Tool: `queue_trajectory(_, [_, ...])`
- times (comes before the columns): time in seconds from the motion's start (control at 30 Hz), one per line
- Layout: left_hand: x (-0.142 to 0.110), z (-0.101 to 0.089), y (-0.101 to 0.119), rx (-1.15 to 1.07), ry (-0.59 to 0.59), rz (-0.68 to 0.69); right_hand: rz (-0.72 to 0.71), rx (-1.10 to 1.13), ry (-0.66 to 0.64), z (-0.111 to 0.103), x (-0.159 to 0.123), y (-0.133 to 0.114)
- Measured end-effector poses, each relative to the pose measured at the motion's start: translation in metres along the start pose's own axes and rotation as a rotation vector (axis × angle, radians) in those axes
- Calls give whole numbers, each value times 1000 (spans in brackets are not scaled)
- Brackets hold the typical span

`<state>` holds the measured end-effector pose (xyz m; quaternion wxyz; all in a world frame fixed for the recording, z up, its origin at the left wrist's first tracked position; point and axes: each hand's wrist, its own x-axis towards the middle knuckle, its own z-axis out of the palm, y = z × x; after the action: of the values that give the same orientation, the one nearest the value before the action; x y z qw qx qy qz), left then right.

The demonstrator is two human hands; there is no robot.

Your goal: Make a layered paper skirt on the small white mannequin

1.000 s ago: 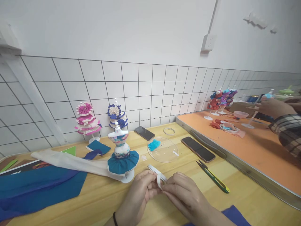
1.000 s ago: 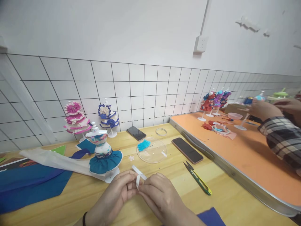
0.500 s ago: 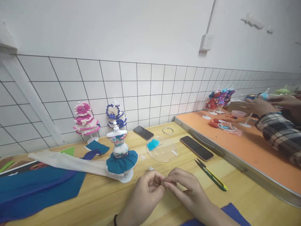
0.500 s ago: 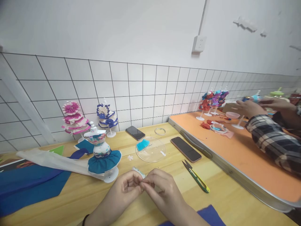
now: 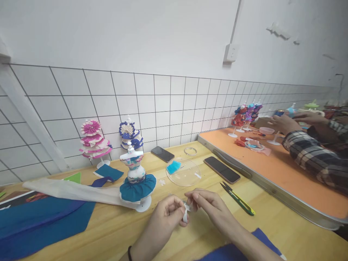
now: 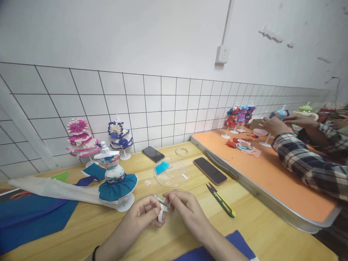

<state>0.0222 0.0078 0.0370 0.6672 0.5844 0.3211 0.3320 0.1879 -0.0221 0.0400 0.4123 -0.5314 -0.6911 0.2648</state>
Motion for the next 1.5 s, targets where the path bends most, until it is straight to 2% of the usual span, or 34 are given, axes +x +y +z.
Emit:
queue_trajectory(0.13, [2,-2,1,-77,27,-45,198,-486,-33,-29,13,13])
queue_trajectory(0.3, [5,-5,0,-193,54,-123,371,-817,-13,-74,15,42])
queue_trajectory(0.47, [6,-6,-2,-214,83,-116,486,-977,-44,-82,-11,68])
queue_trajectory(0.6, [7,-6,-5,-219,71,-97,486,-941,-54,-82,-28,77])
queue_trajectory(0.73, [6,-5,-5,-189,56,-101,402,-761,-99,-80,-31,57])
queue_trajectory(0.83, [4,-5,-2,-128,38,-80,252,-400,-172,-69,-29,23])
queue_trajectory(0.93, [1,-5,2,-54,7,-65,170,-304,-249,-58,-23,-12])
queue_trajectory(1.07, [-2,-5,7,-5,-48,-70,128,-414,-349,-52,-14,-35])
queue_trajectory(1.27, [-5,-5,12,35,-108,-79,-12,-503,-451,-51,-4,-41])
queue_trajectory(1.5, [-5,-6,11,29,-152,-85,-130,-627,-486,-44,3,-48])
